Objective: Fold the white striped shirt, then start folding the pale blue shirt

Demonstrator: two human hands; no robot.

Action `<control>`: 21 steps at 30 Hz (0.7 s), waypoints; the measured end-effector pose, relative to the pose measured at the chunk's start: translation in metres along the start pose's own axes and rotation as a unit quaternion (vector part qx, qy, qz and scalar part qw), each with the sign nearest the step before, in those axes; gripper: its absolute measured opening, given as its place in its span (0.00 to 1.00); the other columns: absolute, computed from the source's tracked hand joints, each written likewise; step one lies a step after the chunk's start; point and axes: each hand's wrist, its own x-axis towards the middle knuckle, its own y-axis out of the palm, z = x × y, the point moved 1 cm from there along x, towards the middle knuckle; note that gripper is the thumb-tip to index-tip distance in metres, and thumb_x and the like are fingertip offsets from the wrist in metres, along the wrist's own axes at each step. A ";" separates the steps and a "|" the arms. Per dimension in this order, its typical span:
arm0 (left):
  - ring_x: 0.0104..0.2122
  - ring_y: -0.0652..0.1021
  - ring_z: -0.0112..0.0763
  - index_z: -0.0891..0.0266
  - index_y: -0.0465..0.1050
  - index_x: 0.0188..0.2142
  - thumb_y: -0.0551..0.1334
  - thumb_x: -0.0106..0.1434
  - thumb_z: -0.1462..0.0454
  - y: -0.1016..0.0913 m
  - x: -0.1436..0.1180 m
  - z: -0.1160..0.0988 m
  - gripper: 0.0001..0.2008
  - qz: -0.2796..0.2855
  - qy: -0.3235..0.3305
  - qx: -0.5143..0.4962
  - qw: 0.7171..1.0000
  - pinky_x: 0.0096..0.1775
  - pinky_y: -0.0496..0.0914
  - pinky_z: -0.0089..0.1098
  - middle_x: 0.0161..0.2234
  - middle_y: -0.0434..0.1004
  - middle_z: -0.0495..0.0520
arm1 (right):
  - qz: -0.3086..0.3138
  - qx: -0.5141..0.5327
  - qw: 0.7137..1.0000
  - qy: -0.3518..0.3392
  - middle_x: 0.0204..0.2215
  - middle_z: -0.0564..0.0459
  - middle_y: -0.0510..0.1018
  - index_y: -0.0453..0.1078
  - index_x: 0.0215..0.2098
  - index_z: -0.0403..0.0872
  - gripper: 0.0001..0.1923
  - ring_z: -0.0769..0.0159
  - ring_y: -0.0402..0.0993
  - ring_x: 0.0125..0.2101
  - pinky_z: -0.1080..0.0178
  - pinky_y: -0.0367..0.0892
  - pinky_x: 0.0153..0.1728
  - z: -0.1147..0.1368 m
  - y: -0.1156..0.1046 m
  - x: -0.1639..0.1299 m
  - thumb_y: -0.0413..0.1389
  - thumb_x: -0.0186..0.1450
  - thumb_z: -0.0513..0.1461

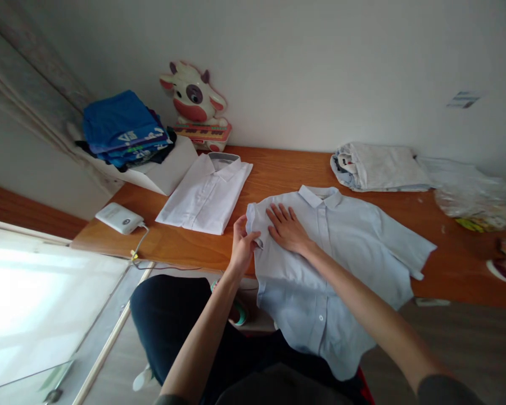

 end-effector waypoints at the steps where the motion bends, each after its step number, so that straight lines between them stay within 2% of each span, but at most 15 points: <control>1: 0.40 0.83 0.32 0.50 0.55 0.67 0.64 0.63 0.62 0.006 -0.003 -0.002 0.34 0.019 -0.001 -0.008 1.000 0.41 0.79 0.36 0.54 0.79 0.55 | -0.017 0.050 0.999 0.006 0.78 0.45 0.55 0.56 0.77 0.48 0.33 0.47 0.44 0.78 0.37 0.40 0.76 -0.002 -0.001 0.005 0.45 0.78 0.49; 3: 0.42 0.84 0.35 0.49 0.54 0.70 0.59 0.68 0.59 0.018 -0.005 -0.009 0.33 0.089 -0.007 -0.016 0.996 0.44 0.80 0.41 0.60 0.77 0.59 | -0.066 0.148 0.986 0.032 0.74 0.45 0.64 0.59 0.76 0.49 0.31 0.51 0.56 0.74 0.41 0.52 0.74 -0.009 -0.007 0.010 0.38 0.79 0.49; 5: 0.46 0.85 0.39 0.50 0.58 0.70 0.57 0.70 0.57 0.027 -0.003 -0.015 0.30 0.160 -0.010 0.006 0.987 0.49 0.80 0.47 0.68 0.70 0.62 | -0.113 0.234 0.963 0.074 0.67 0.43 0.74 0.58 0.75 0.48 0.35 0.53 0.69 0.67 0.46 0.65 0.67 -0.019 -0.016 0.009 0.27 0.80 0.48; 6: 0.47 0.85 0.40 0.51 0.61 0.69 0.57 0.71 0.58 0.028 0.000 -0.017 0.28 0.177 -0.003 0.035 0.984 0.50 0.80 0.48 0.70 0.67 0.63 | -0.124 0.269 0.950 0.095 0.63 0.43 0.77 0.56 0.76 0.47 0.37 0.54 0.74 0.63 0.48 0.71 0.63 -0.023 -0.019 0.005 0.23 0.80 0.48; 7: 0.47 0.85 0.41 0.52 0.64 0.68 0.57 0.71 0.59 0.028 0.003 -0.018 0.27 0.178 0.015 0.077 0.981 0.50 0.80 0.48 0.72 0.66 0.63 | -0.122 0.299 0.940 0.113 0.59 0.43 0.80 0.54 0.77 0.48 0.37 0.54 0.78 0.58 0.49 0.74 0.59 -0.027 -0.022 -0.001 0.22 0.79 0.49; 9: 0.51 0.84 0.42 0.54 0.70 0.64 0.57 0.70 0.64 0.024 0.010 -0.018 0.24 0.154 0.088 0.189 0.966 0.54 0.79 0.48 0.71 0.67 0.61 | -0.107 0.334 0.927 0.136 0.55 0.43 0.82 0.48 0.78 0.49 0.34 0.54 0.82 0.52 0.50 0.76 0.54 -0.030 -0.025 -0.013 0.31 0.80 0.53; 10: 0.56 0.82 0.43 0.54 0.71 0.63 0.56 0.71 0.66 0.020 0.012 -0.016 0.23 0.145 0.136 0.255 0.946 0.58 0.76 0.50 0.71 0.67 0.60 | -0.099 0.324 0.931 0.137 0.56 0.43 0.81 0.45 0.79 0.49 0.35 0.53 0.82 0.51 0.50 0.76 0.55 -0.031 -0.025 -0.018 0.38 0.79 0.52; 12: 0.67 0.73 0.45 0.55 0.73 0.63 0.54 0.72 0.67 0.014 0.016 -0.010 0.23 0.150 0.213 0.386 0.885 0.68 0.67 0.53 0.72 0.67 0.58 | -0.102 0.266 0.950 0.128 0.60 0.41 0.78 0.42 0.80 0.49 0.39 0.52 0.79 0.55 0.49 0.74 0.59 -0.031 -0.026 -0.026 0.49 0.75 0.46; 14: 0.73 0.64 0.46 0.56 0.70 0.66 0.54 0.74 0.65 0.009 0.017 -0.002 0.23 0.176 0.248 0.489 0.817 0.73 0.56 0.55 0.73 0.65 0.59 | -0.102 0.195 0.969 0.114 0.62 0.41 0.76 0.46 0.79 0.49 0.40 0.50 0.76 0.59 0.47 0.71 0.61 -0.030 -0.028 -0.027 0.50 0.71 0.38; 16: 0.76 0.59 0.48 0.58 0.65 0.70 0.55 0.76 0.61 0.005 0.017 0.006 0.25 0.200 0.257 0.552 0.767 0.75 0.49 0.57 0.75 0.60 0.62 | -0.087 0.113 0.984 0.105 0.65 0.41 0.74 0.54 0.77 0.48 0.40 0.47 0.74 0.61 0.44 0.70 0.62 -0.028 -0.035 -0.022 0.50 0.66 0.33; 19: 0.77 0.54 0.50 0.59 0.60 0.73 0.54 0.77 0.57 0.005 0.019 0.011 0.28 0.226 0.271 0.592 0.724 0.75 0.46 0.59 0.77 0.54 0.63 | -0.072 0.018 0.995 0.061 0.71 0.43 0.66 0.66 0.72 0.48 0.38 0.42 0.68 0.66 0.41 0.67 0.65 -0.019 -0.049 -0.004 0.52 0.64 0.31; 21: 0.77 0.53 0.51 0.60 0.60 0.73 0.54 0.77 0.55 0.006 0.020 0.009 0.29 0.230 0.282 0.606 0.707 0.75 0.46 0.59 0.77 0.54 0.64 | -0.078 0.018 0.997 0.008 0.71 0.47 0.67 0.70 0.69 0.49 0.32 0.46 0.65 0.68 0.43 0.64 0.68 -0.010 -0.053 0.014 0.50 0.68 0.32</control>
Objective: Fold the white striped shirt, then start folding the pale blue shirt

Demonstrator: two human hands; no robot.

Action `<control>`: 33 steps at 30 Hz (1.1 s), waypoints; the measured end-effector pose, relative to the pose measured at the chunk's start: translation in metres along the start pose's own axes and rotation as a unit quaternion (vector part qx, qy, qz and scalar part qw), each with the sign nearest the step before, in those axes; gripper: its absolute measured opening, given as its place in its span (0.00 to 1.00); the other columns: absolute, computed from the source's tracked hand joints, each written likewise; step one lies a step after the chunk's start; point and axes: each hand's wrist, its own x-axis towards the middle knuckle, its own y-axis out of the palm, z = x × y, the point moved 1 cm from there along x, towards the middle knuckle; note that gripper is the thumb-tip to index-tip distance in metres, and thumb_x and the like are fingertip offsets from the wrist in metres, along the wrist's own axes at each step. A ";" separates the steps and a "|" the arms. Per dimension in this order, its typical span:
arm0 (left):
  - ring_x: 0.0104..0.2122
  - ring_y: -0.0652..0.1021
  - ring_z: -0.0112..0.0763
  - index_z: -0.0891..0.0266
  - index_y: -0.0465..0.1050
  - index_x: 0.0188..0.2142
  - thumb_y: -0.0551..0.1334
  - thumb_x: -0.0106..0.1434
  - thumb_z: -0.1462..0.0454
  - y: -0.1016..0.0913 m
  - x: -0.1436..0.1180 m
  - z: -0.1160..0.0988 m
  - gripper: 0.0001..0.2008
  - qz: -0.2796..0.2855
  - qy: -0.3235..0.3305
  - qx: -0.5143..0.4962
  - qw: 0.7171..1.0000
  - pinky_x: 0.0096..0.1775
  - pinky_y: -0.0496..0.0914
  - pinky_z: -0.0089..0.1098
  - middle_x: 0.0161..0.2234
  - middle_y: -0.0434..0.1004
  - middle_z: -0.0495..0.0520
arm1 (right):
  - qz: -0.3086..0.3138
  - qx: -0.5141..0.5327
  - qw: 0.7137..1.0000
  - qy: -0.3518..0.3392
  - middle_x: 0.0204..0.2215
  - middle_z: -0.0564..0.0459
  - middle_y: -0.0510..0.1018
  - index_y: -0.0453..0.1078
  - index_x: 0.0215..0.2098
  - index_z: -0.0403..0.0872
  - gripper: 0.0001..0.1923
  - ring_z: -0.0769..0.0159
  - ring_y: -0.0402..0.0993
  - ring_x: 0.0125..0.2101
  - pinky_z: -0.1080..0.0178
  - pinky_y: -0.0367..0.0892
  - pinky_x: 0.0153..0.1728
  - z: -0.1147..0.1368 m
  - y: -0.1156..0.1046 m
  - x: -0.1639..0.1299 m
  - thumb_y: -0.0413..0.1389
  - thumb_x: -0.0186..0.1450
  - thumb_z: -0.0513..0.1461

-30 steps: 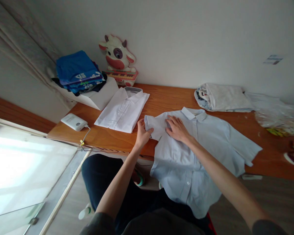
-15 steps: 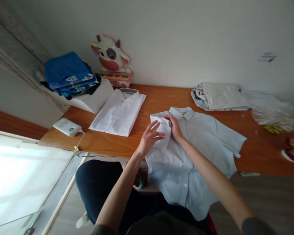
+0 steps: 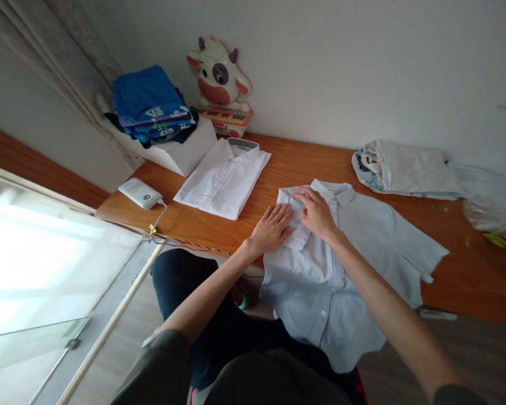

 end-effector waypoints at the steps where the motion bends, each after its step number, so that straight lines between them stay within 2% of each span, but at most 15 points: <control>1: 0.77 0.53 0.51 0.61 0.61 0.73 0.54 0.77 0.56 -0.001 0.000 -0.001 0.28 -0.002 0.003 0.010 1.000 0.75 0.46 0.59 0.77 0.55 0.65 | 0.004 0.015 1.000 -0.025 0.70 0.48 0.69 0.70 0.69 0.50 0.30 0.50 0.65 0.68 0.45 0.62 0.70 0.005 0.003 0.010 0.48 0.71 0.34; 3: 0.77 0.54 0.50 0.62 0.65 0.71 0.54 0.77 0.58 -0.005 -0.001 -0.004 0.26 -0.013 0.007 0.020 1.000 0.75 0.47 0.57 0.75 0.60 0.65 | 0.040 0.029 0.997 -0.059 0.70 0.48 0.70 0.70 0.70 0.49 0.27 0.54 0.64 0.70 0.47 0.60 0.72 0.010 0.015 0.028 0.44 0.76 0.38; 5: 0.76 0.57 0.46 0.62 0.68 0.68 0.55 0.76 0.60 -0.008 -0.009 -0.009 0.24 -0.014 0.024 0.014 1.000 0.75 0.49 0.54 0.72 0.66 0.64 | 0.105 0.008 0.992 -0.068 0.73 0.48 0.65 0.67 0.72 0.50 0.28 0.52 0.58 0.74 0.44 0.55 0.73 0.009 0.033 0.039 0.42 0.78 0.44; 8: 0.76 0.58 0.42 0.59 0.63 0.72 0.54 0.77 0.60 -0.010 -0.028 -0.016 0.26 0.011 0.048 0.004 0.999 0.76 0.51 0.51 0.73 0.65 0.61 | 0.159 -0.046 0.984 -0.065 0.78 0.51 0.55 0.58 0.77 0.52 0.31 0.50 0.45 0.78 0.38 0.47 0.75 -0.001 0.055 0.040 0.40 0.79 0.47; 11: 0.77 0.53 0.42 0.60 0.54 0.76 0.52 0.78 0.60 -0.013 -0.052 -0.020 0.30 0.035 0.050 0.013 0.998 0.76 0.49 0.51 0.76 0.57 0.60 | 0.135 -0.073 0.985 -0.077 0.79 0.52 0.48 0.49 0.80 0.50 0.33 0.53 0.40 0.79 0.42 0.42 0.77 -0.008 0.063 0.030 0.40 0.79 0.47; 13: 0.77 0.52 0.41 0.60 0.53 0.77 0.52 0.78 0.61 -0.017 -0.067 -0.021 0.30 0.041 0.051 0.008 0.998 0.76 0.48 0.50 0.77 0.56 0.60 | 0.121 -0.083 0.986 -0.077 0.80 0.52 0.46 0.46 0.81 0.48 0.34 0.54 0.39 0.79 0.43 0.41 0.77 -0.008 0.063 0.024 0.39 0.79 0.47; 16: 0.77 0.56 0.41 0.58 0.57 0.75 0.52 0.77 0.64 -0.025 -0.089 -0.024 0.29 0.020 0.028 -0.020 0.999 0.76 0.50 0.50 0.75 0.60 0.57 | 0.115 -0.091 0.987 -0.071 0.80 0.51 0.45 0.44 0.81 0.47 0.35 0.54 0.39 0.79 0.43 0.38 0.77 -0.003 0.061 0.022 0.39 0.79 0.47; 18: 0.74 0.63 0.42 0.54 0.64 0.72 0.54 0.77 0.65 -0.028 -0.102 -0.025 0.26 -0.024 -0.016 -0.055 0.998 0.75 0.54 0.51 0.71 0.69 0.55 | 0.104 -0.087 0.988 -0.068 0.80 0.49 0.45 0.43 0.81 0.45 0.36 0.54 0.40 0.79 0.44 0.38 0.77 0.002 0.058 0.022 0.40 0.79 0.48; 21: 0.65 0.75 0.47 0.50 0.76 0.60 0.61 0.73 0.62 -0.029 -0.114 -0.028 0.17 -0.112 -0.127 -0.103 0.980 0.68 0.65 0.53 0.60 0.81 0.54 | 0.048 -0.064 0.996 -0.027 0.79 0.47 0.50 0.45 0.81 0.45 0.35 0.52 0.47 0.77 0.45 0.47 0.75 0.005 0.052 0.022 0.40 0.79 0.47; 24: 0.58 0.77 0.53 0.49 0.78 0.52 0.68 0.68 0.60 -0.026 -0.110 -0.034 0.13 -0.150 -0.211 -0.097 0.961 0.60 0.69 0.53 0.52 0.83 0.56 | -0.014 -0.054 0.997 0.048 0.71 0.41 0.67 0.56 0.77 0.46 0.31 0.45 0.62 0.69 0.42 0.58 0.69 0.000 0.042 0.021 0.40 0.79 0.46; 26: 0.55 0.76 0.54 0.49 0.79 0.48 0.69 0.68 0.60 -0.025 -0.102 -0.037 0.10 -0.146 -0.227 -0.077 0.960 0.58 0.67 0.54 0.47 0.84 0.55 | -0.023 -0.071 0.994 0.084 0.61 0.37 0.77 0.67 0.69 0.45 0.27 0.40 0.70 0.61 0.40 0.63 0.63 -0.008 0.038 0.021 0.44 0.77 0.46; 28: 0.51 0.77 0.54 0.49 0.79 0.45 0.68 0.69 0.60 -0.024 -0.093 -0.038 0.06 -0.140 -0.234 -0.058 0.960 0.57 0.66 0.55 0.43 0.84 0.55 | -0.013 -0.080 0.992 0.099 0.52 0.37 0.81 0.76 0.56 0.45 0.21 0.41 0.74 0.54 0.43 0.67 0.58 -0.017 0.036 0.022 0.48 0.76 0.47; 30: 0.48 0.77 0.52 0.50 0.79 0.44 0.68 0.69 0.59 -0.024 -0.086 -0.037 0.05 -0.134 -0.236 -0.051 0.961 0.55 0.66 0.53 0.42 0.84 0.55 | 0.008 -0.053 0.994 0.097 0.45 0.40 0.83 0.78 0.45 0.47 0.16 0.47 0.77 0.48 0.49 0.70 0.53 -0.023 0.037 0.024 0.51 0.75 0.47; 31: 0.47 0.77 0.51 0.50 0.78 0.45 0.68 0.69 0.59 -0.024 -0.084 -0.035 0.05 -0.131 -0.238 -0.049 0.961 0.53 0.66 0.52 0.42 0.83 0.55 | 0.017 -0.032 0.995 0.095 0.43 0.42 0.83 0.77 0.43 0.48 0.15 0.50 0.78 0.45 0.52 0.71 0.50 -0.024 0.038 0.025 0.52 0.75 0.46; 33: 0.46 0.77 0.49 0.51 0.79 0.45 0.66 0.70 0.63 -0.023 -0.083 -0.033 0.06 -0.129 -0.242 -0.048 0.961 0.51 0.66 0.49 0.43 0.83 0.54 | 0.025 -0.011 0.995 0.100 0.40 0.45 0.84 0.75 0.45 0.48 0.14 0.53 0.79 0.41 0.56 0.71 0.44 -0.022 0.040 0.024 0.51 0.76 0.46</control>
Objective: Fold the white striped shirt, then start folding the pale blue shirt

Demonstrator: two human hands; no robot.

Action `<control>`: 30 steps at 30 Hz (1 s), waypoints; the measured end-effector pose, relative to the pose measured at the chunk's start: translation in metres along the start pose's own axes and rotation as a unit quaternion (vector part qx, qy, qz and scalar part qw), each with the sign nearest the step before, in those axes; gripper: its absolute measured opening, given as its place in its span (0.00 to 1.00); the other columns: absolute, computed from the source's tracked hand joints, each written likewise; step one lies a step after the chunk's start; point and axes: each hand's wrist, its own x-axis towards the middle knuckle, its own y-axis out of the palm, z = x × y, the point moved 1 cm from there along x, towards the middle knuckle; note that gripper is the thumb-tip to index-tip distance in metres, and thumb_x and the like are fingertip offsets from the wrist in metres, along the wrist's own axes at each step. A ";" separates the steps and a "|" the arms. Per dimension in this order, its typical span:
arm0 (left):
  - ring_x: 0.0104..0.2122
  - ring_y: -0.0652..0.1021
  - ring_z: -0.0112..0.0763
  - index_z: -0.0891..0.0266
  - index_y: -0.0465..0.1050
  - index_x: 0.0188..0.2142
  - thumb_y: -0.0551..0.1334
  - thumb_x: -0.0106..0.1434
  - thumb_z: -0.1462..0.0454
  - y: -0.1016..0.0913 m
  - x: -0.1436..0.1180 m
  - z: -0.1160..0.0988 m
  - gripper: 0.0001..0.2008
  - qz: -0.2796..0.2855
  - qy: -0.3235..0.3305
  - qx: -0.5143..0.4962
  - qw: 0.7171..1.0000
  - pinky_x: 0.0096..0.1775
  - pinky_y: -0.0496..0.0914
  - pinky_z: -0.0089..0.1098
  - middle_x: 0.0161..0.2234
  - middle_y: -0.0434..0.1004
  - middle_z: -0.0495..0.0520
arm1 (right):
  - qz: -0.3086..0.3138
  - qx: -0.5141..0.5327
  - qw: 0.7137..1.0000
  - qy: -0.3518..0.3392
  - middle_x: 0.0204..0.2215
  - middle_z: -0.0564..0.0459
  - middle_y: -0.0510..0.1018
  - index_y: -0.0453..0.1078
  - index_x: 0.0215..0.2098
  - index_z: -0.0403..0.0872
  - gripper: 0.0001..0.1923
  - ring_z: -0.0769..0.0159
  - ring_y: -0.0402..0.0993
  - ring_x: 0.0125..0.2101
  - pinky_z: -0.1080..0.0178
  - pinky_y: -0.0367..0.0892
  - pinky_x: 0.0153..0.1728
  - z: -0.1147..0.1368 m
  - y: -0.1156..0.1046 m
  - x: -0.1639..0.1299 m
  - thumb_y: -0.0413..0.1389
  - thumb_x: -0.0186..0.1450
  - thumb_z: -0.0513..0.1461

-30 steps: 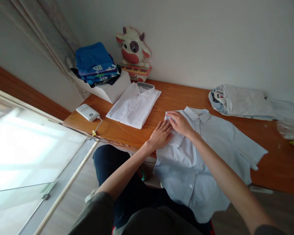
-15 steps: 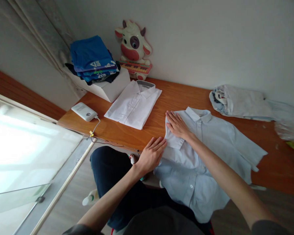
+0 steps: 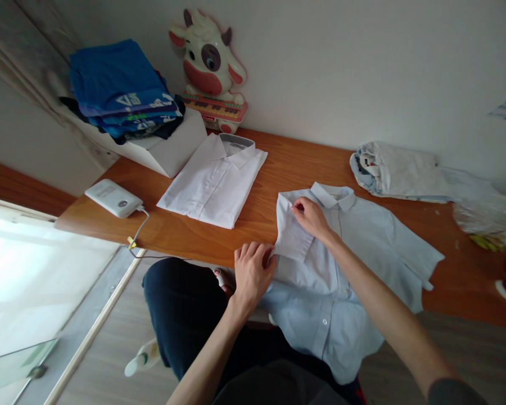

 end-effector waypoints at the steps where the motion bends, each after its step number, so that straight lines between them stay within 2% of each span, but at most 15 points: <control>1: 0.46 0.77 0.47 0.51 0.79 0.45 0.64 0.70 0.65 0.000 0.000 0.001 0.07 -0.001 -0.003 0.003 1.000 0.50 0.66 0.48 0.43 0.82 0.54 | -0.002 -0.007 1.000 0.008 0.40 0.46 0.84 0.75 0.48 0.48 0.14 0.54 0.80 0.40 0.57 0.70 0.41 0.002 0.002 -0.002 0.50 0.76 0.45; 6: 0.45 0.76 0.43 0.50 0.81 0.44 0.61 0.70 0.71 0.000 -0.001 0.002 0.14 -0.005 -0.003 0.024 1.000 0.49 0.66 0.44 0.45 0.82 0.51 | -0.009 -0.080 0.996 0.030 0.35 0.48 0.85 0.72 0.57 0.48 0.17 0.53 0.82 0.36 0.60 0.64 0.36 0.009 0.004 -0.011 0.51 0.77 0.47; 9: 0.44 0.76 0.42 0.51 0.81 0.43 0.63 0.68 0.71 0.000 -0.001 0.002 0.12 -0.002 0.003 0.027 1.000 0.48 0.66 0.43 0.44 0.82 0.51 | 0.035 -0.066 0.997 0.010 0.33 0.51 0.85 0.71 0.61 0.50 0.18 0.56 0.82 0.35 0.61 0.64 0.37 0.008 -0.005 -0.012 0.52 0.76 0.44; 11: 0.44 0.77 0.42 0.52 0.80 0.41 0.64 0.68 0.70 0.000 0.000 0.003 0.10 -0.003 0.008 0.027 1.000 0.47 0.66 0.43 0.43 0.82 0.52 | 0.064 -0.062 0.996 -0.003 0.36 0.51 0.86 0.72 0.60 0.50 0.17 0.57 0.82 0.36 0.61 0.65 0.38 0.008 -0.014 -0.010 0.54 0.74 0.40; 13: 0.44 0.77 0.42 0.53 0.80 0.41 0.65 0.68 0.69 0.000 0.000 0.003 0.09 -0.004 0.017 0.027 0.999 0.47 0.66 0.43 0.43 0.82 0.52 | 0.067 -0.070 0.995 -0.009 0.41 0.48 0.86 0.73 0.56 0.49 0.15 0.56 0.82 0.39 0.61 0.66 0.40 0.013 -0.021 -0.003 0.56 0.73 0.41; 15: 0.44 0.78 0.42 0.53 0.80 0.41 0.64 0.68 0.69 0.000 0.000 0.003 0.08 -0.003 0.024 0.028 0.999 0.48 0.66 0.43 0.44 0.83 0.53 | 0.055 -0.080 0.995 -0.003 0.42 0.46 0.86 0.74 0.53 0.47 0.15 0.54 0.82 0.41 0.59 0.67 0.42 0.021 -0.023 0.006 0.57 0.74 0.47; 18: 0.44 0.78 0.42 0.53 0.79 0.41 0.63 0.69 0.70 0.000 0.000 0.004 0.09 -0.002 0.026 0.032 0.999 0.48 0.66 0.43 0.44 0.83 0.53 | 0.069 -0.093 0.993 0.014 0.37 0.44 0.86 0.75 0.50 0.47 0.23 0.51 0.82 0.40 0.58 0.67 0.42 0.033 -0.015 0.022 0.51 0.77 0.55; 22: 0.43 0.78 0.42 0.54 0.78 0.41 0.61 0.70 0.70 0.001 -0.002 0.005 0.09 -0.001 0.025 0.041 0.999 0.48 0.66 0.43 0.43 0.82 0.53 | 0.090 -0.105 0.990 0.002 0.40 0.42 0.86 0.77 0.45 0.47 0.17 0.52 0.81 0.43 0.58 0.66 0.45 0.034 0.001 0.030 0.48 0.79 0.45; 24: 0.43 0.78 0.42 0.55 0.78 0.41 0.60 0.70 0.70 0.001 -0.002 0.005 0.10 0.004 0.029 0.056 0.998 0.48 0.66 0.43 0.43 0.82 0.54 | 0.080 -0.091 0.993 -0.013 0.43 0.43 0.86 0.76 0.50 0.46 0.15 0.53 0.81 0.44 0.58 0.65 0.47 0.030 0.004 0.027 0.48 0.76 0.38; 26: 0.43 0.78 0.43 0.54 0.78 0.42 0.60 0.70 0.70 0.001 -0.002 0.005 0.10 0.007 0.031 0.069 0.997 0.48 0.66 0.43 0.43 0.82 0.54 | 0.075 -0.070 0.995 -0.018 0.44 0.44 0.86 0.74 0.54 0.45 0.17 0.53 0.80 0.44 0.59 0.65 0.47 0.026 0.003 0.024 0.49 0.72 0.33; 28: 0.44 0.78 0.43 0.54 0.79 0.44 0.60 0.70 0.70 0.002 -0.003 0.005 0.11 0.010 0.033 0.075 0.997 0.48 0.66 0.44 0.44 0.82 0.54 | 0.078 -0.057 0.995 -0.004 0.44 0.45 0.86 0.74 0.54 0.46 0.18 0.54 0.80 0.43 0.60 0.64 0.45 0.024 0.002 0.024 0.51 0.68 0.32; 30: 0.44 0.78 0.43 0.52 0.80 0.48 0.60 0.71 0.70 0.002 -0.003 0.006 0.13 0.013 0.037 0.076 0.996 0.48 0.66 0.44 0.46 0.82 0.54 | 0.078 -0.047 0.996 0.013 0.43 0.46 0.86 0.76 0.51 0.47 0.15 0.55 0.80 0.42 0.61 0.64 0.43 0.025 0.002 0.029 0.53 0.69 0.35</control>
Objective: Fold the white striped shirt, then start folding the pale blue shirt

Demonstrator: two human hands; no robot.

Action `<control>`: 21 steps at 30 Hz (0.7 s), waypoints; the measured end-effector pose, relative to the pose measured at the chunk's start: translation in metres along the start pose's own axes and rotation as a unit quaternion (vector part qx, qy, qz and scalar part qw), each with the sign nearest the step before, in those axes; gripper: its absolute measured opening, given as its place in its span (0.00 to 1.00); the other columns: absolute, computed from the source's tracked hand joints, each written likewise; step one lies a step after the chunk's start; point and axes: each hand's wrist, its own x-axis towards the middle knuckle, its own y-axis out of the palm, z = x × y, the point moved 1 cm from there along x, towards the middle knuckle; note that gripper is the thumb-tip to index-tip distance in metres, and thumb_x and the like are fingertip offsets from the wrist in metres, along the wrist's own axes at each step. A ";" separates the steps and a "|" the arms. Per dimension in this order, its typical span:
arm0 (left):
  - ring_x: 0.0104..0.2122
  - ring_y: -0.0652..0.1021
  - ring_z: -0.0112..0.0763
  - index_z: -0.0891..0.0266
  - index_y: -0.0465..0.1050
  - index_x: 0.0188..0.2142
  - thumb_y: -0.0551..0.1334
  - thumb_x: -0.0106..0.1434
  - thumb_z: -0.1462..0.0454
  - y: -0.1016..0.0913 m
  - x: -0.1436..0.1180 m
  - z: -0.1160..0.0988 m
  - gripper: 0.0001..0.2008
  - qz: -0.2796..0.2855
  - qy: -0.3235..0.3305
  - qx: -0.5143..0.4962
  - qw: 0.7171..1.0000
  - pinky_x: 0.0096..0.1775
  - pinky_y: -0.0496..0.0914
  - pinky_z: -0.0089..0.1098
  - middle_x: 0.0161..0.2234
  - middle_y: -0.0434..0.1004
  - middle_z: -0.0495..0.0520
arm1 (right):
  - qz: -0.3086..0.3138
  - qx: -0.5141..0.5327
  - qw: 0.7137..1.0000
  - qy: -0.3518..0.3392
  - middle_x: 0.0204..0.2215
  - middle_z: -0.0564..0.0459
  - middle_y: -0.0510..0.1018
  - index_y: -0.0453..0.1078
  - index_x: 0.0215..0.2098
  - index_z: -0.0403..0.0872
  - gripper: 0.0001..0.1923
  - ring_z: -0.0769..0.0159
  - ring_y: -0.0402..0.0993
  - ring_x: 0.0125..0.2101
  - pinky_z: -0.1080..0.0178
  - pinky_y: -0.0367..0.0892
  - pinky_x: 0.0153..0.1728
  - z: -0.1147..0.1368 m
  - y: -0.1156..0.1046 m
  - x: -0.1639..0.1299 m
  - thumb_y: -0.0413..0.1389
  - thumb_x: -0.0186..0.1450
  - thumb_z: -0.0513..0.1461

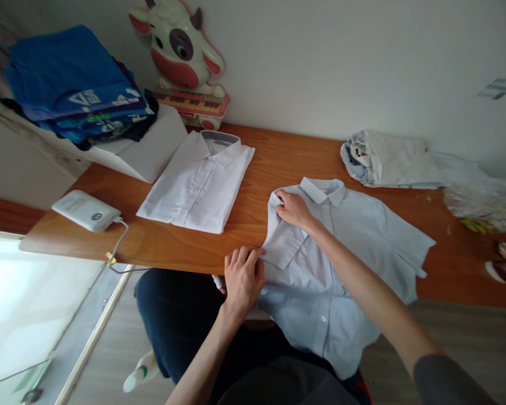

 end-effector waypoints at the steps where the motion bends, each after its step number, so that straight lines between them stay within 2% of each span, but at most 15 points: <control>1: 0.45 0.78 0.43 0.51 0.80 0.50 0.60 0.71 0.69 0.000 0.000 0.000 0.14 0.002 0.002 0.000 1.000 0.48 0.65 0.44 0.46 0.82 0.54 | -0.001 0.005 1.000 0.002 0.42 0.47 0.86 0.77 0.50 0.48 0.13 0.55 0.80 0.42 0.61 0.64 0.42 0.001 0.000 0.004 0.54 0.70 0.37; 3: 0.45 0.78 0.43 0.51 0.80 0.51 0.60 0.72 0.69 0.001 -0.001 0.001 0.15 0.004 0.006 -0.001 1.000 0.49 0.65 0.45 0.47 0.82 0.53 | -0.009 0.017 1.000 -0.004 0.41 0.48 0.86 0.77 0.49 0.48 0.12 0.56 0.80 0.41 0.61 0.64 0.42 0.004 0.003 0.014 0.54 0.72 0.40; 7: 0.45 0.78 0.43 0.51 0.81 0.49 0.60 0.73 0.69 0.002 -0.004 0.002 0.14 -0.002 0.011 -0.002 1.000 0.49 0.66 0.45 0.47 0.82 0.54 | -0.028 0.040 0.999 -0.012 0.41 0.50 0.86 0.77 0.51 0.49 0.14 0.57 0.80 0.41 0.61 0.65 0.44 0.006 0.013 0.029 0.52 0.73 0.37; 14: 0.46 0.78 0.42 0.52 0.80 0.52 0.58 0.75 0.69 0.004 -0.005 0.003 0.15 -0.020 0.006 -0.011 1.000 0.49 0.67 0.44 0.48 0.80 0.56 | -0.072 0.058 0.996 -0.020 0.50 0.47 0.84 0.75 0.56 0.48 0.16 0.55 0.77 0.51 0.56 0.63 0.57 0.004 0.028 0.024 0.48 0.76 0.37; 17: 0.46 0.77 0.42 0.52 0.80 0.52 0.58 0.75 0.69 0.001 -0.002 0.003 0.15 -0.011 0.007 -0.005 1.000 0.47 0.67 0.43 0.48 0.80 0.56 | -0.083 0.041 0.995 -0.031 0.52 0.46 0.83 0.73 0.58 0.48 0.16 0.53 0.75 0.54 0.53 0.62 0.59 0.005 0.026 0.019 0.48 0.78 0.38; 21: 0.46 0.77 0.43 0.50 0.81 0.53 0.58 0.74 0.69 -0.007 0.003 0.005 0.17 0.016 0.046 0.010 0.999 0.46 0.67 0.43 0.48 0.80 0.56 | -0.070 0.005 0.995 -0.068 0.58 0.40 0.79 0.69 0.64 0.45 0.20 0.48 0.71 0.58 0.48 0.63 0.61 0.009 0.008 0.004 0.48 0.78 0.41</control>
